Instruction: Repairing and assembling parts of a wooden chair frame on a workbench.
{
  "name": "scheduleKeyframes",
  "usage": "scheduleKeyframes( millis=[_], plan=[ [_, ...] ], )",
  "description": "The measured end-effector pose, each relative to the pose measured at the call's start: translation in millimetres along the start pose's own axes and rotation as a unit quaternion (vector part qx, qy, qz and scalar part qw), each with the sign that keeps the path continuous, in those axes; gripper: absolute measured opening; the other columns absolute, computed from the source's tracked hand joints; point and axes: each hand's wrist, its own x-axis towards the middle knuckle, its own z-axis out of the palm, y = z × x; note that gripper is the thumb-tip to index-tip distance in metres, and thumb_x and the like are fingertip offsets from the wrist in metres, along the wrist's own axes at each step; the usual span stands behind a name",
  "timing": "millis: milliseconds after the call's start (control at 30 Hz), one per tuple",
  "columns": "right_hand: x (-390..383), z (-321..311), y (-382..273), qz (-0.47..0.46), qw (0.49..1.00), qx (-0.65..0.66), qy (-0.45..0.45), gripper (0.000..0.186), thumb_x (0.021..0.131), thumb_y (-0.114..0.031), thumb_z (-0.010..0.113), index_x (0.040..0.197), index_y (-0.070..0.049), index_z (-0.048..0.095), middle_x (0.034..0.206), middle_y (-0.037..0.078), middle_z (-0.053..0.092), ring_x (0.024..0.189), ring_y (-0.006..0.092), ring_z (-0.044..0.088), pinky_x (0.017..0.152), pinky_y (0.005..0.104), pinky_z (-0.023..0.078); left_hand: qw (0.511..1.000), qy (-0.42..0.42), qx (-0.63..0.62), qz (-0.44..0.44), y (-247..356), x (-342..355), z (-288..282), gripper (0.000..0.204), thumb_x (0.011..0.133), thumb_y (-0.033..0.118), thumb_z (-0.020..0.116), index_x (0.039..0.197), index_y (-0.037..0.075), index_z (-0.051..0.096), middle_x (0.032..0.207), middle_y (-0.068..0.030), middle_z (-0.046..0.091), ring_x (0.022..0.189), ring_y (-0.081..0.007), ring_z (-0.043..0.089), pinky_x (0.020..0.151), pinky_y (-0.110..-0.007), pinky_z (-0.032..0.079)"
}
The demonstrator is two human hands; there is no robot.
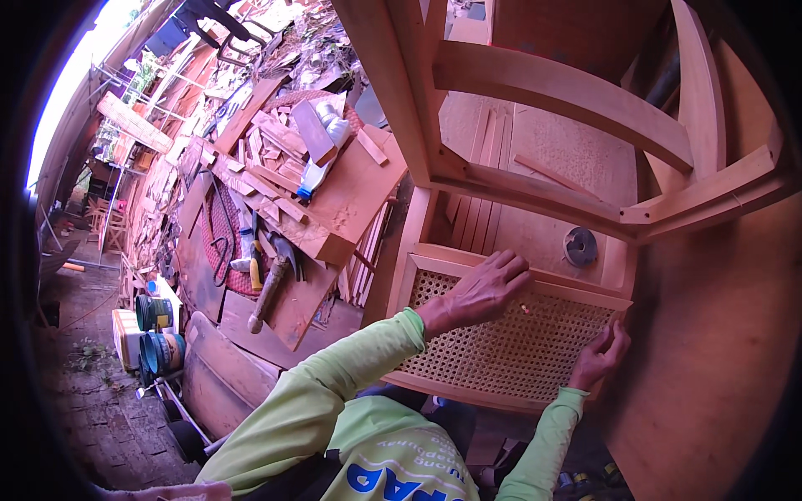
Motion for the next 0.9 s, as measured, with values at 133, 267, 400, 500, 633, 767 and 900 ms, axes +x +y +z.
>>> scheduleKeyframes(
  millis=[133,267,400,500,633,767,900],
  plan=[
    [0.2,0.0,2.1,0.002,1.0,0.001,0.001,0.022,0.105,-0.004,0.065,0.124,0.005,0.069,0.114,0.021,0.068,0.107,0.0386,0.068,0.097,0.0463,0.055,1.0,0.0,0.008,0.009,-0.4,0.6,1.2,0.029,0.085,0.01,0.067,0.111,-0.001,0.06,0.111,-0.017,0.058,0.106,-0.0366,0.058,0.094,-0.046,0.051],
    [0.0,-1.1,2.8,0.004,1.0,0.0,-0.002,0.021,0.105,-0.003,0.065,0.125,0.004,0.069,0.114,0.02,0.068,0.108,0.0381,0.068,0.096,0.0454,0.056,1.0,-0.009,0.014,-0.003,0.2,0.5,-0.9,0.03,0.085,0.012,0.066,0.111,-0.002,0.059,0.111,-0.0175,0.058,0.106,-0.0368,0.058,0.095,-0.046,0.051],
    [0.5,-1.7,-1.8,0.015,1.0,0.014,-0.012,0.022,0.104,-0.002,0.065,0.125,0.004,0.069,0.114,0.02,0.067,0.107,0.0374,0.068,0.095,0.0444,0.056,1.0,-0.026,-0.003,0.016,-3.3,-4.9,-3.4,0.03,0.086,0.012,0.065,0.111,-0.002,0.059,0.11,-0.0175,0.057,0.106,-0.0366,0.058,0.096,-0.046,0.051],
    [0.7,-1.0,0.3,0.005,1.0,-0.004,-0.008,0.022,0.104,-0.002,0.065,0.125,0.004,0.069,0.114,0.02,0.067,0.106,0.0374,0.068,0.095,0.0444,0.056,1.0,-0.018,0.008,0.014,-3.0,-5.3,-3.2,0.03,0.086,0.012,0.065,0.111,-0.002,0.06,0.11,-0.0172,0.058,0.106,-0.0361,0.058,0.095,-0.046,0.051],
    [0.3,-1.0,2.6,0.003,1.0,-0.007,-0.003,0.022,0.105,-0.002,0.065,0.125,0.004,0.069,0.113,0.02,0.067,0.106,0.0375,0.068,0.095,0.0446,0.056,1.0,-0.024,0.009,0.014,-2.3,-6.5,-2.3,0.03,0.085,0.012,0.066,0.112,-0.001,0.06,0.111,-0.0165,0.058,0.106,-0.0358,0.058,0.095,-0.045,0.051],
    [0.6,0.7,-0.4,0.006,1.0,0.002,-0.006,0.021,0.105,-0.002,0.065,0.125,0.004,0.069,0.114,0.02,0.068,0.106,0.0382,0.068,0.096,0.0453,0.055,1.0,-0.023,0.016,0.011,-3.5,-9.5,-2.8,0.031,0.084,0.012,0.067,0.112,0.0,0.061,0.111,-0.0155,0.058,0.106,-0.0355,0.058,0.096,-0.045,0.051],
    [0.3,-2.0,-3.6,0.013,1.0,0.011,-0.008,0.022,0.104,-0.003,0.066,0.125,0.004,0.069,0.116,0.02,0.069,0.108,0.0387,0.069,0.097,0.0459,0.055,1.0,-0.006,0.009,0.009,-2.0,-9.5,-4.1,0.031,0.084,0.011,0.067,0.112,0.0,0.061,0.111,-0.015,0.058,0.107,-0.0355,0.058,0.096,-0.045,0.051]
  ],
)
